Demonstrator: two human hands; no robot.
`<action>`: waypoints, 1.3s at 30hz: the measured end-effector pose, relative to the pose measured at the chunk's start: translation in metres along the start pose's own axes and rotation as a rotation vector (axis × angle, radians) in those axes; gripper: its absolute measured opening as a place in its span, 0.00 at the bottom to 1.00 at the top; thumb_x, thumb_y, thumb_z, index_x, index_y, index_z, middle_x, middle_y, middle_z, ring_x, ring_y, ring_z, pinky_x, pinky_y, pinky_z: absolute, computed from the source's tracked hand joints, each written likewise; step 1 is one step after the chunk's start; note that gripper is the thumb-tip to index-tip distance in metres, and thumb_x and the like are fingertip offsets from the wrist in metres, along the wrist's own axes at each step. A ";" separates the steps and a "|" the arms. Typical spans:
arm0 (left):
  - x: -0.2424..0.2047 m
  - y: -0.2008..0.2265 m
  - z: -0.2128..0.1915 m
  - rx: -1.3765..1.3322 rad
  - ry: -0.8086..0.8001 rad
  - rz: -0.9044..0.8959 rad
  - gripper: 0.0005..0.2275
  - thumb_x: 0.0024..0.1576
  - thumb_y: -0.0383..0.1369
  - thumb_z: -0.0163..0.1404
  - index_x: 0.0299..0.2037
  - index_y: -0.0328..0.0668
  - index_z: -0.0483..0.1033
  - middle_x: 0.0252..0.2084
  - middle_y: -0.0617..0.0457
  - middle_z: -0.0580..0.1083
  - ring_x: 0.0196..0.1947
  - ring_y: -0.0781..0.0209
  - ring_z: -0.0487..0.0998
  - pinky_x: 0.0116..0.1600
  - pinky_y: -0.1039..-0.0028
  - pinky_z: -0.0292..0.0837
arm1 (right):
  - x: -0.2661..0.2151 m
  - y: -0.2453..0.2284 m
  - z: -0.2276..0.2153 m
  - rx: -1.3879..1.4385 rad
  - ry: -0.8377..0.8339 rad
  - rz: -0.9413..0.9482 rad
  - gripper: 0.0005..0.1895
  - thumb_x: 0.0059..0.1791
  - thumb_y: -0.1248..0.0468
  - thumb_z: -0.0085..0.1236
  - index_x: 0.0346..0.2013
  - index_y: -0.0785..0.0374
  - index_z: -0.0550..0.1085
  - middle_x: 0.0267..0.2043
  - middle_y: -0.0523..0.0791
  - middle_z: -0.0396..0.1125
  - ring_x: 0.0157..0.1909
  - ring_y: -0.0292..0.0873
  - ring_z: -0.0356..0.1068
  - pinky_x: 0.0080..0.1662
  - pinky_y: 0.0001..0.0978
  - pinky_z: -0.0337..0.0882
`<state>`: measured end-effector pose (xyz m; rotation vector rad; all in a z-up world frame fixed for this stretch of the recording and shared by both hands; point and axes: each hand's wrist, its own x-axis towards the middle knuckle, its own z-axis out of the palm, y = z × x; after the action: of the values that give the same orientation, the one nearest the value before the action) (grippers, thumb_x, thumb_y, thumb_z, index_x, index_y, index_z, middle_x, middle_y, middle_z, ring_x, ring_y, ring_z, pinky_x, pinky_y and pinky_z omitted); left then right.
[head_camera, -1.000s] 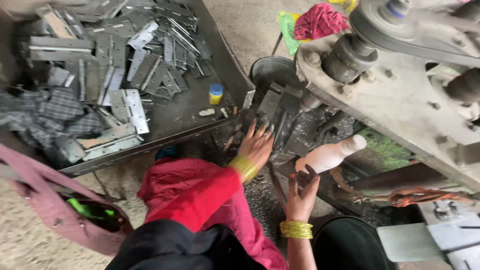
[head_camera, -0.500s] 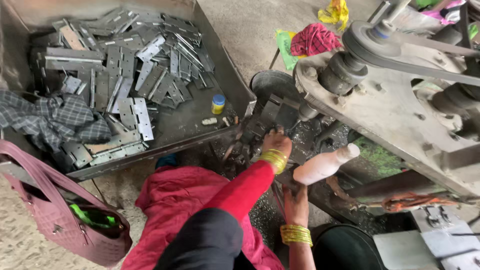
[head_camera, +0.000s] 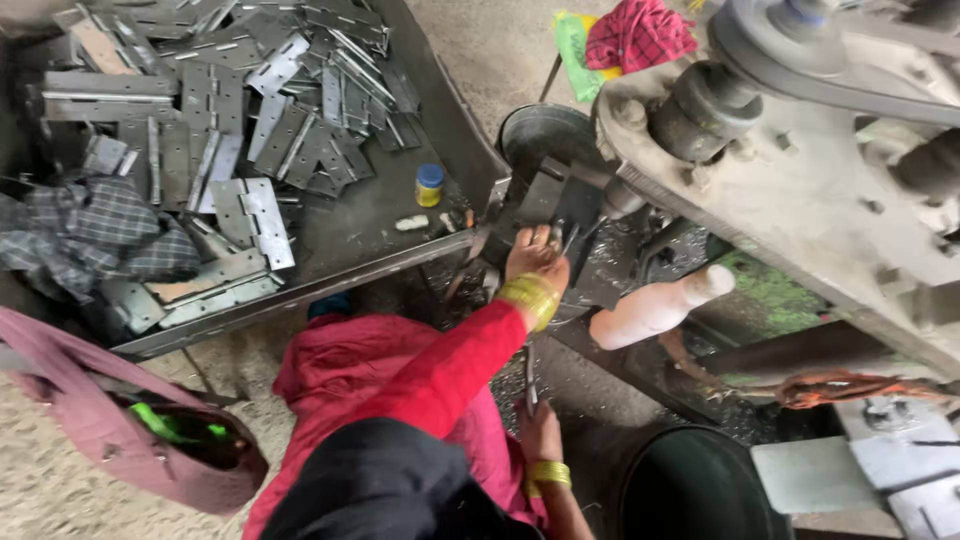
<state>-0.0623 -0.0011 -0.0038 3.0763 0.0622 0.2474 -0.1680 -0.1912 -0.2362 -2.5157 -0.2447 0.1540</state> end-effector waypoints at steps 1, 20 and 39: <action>-0.003 0.001 0.005 -0.008 0.008 0.014 0.12 0.61 0.32 0.46 0.46 0.43 0.84 0.58 0.50 0.76 0.68 0.54 0.64 0.63 0.60 0.55 | 0.002 0.010 0.002 0.070 0.001 0.111 0.22 0.50 0.49 0.57 0.37 0.69 0.74 0.37 0.65 0.72 0.43 0.69 0.71 0.42 0.55 0.71; 0.050 0.003 0.072 0.132 0.094 -0.062 0.19 0.49 0.32 0.44 0.50 0.45 0.81 0.71 0.52 0.64 0.68 0.56 0.59 0.59 0.65 0.51 | 0.034 0.034 -0.022 -0.158 -0.192 -0.066 0.19 0.51 0.53 0.56 0.34 0.70 0.74 0.28 0.59 0.71 0.30 0.62 0.72 0.35 0.51 0.69; 0.101 0.020 0.039 0.198 0.052 -0.287 0.16 0.58 0.35 0.41 0.54 0.48 0.74 0.63 0.53 0.68 0.65 0.60 0.62 0.62 0.65 0.56 | 0.019 0.036 -0.003 0.151 0.021 -0.052 0.22 0.47 0.54 0.61 0.42 0.73 0.72 0.35 0.65 0.72 0.39 0.63 0.75 0.37 0.50 0.73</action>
<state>0.0443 -0.0186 -0.0250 3.1977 0.5577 0.3235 -0.1443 -0.2178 -0.2555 -2.3581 -0.2794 0.1200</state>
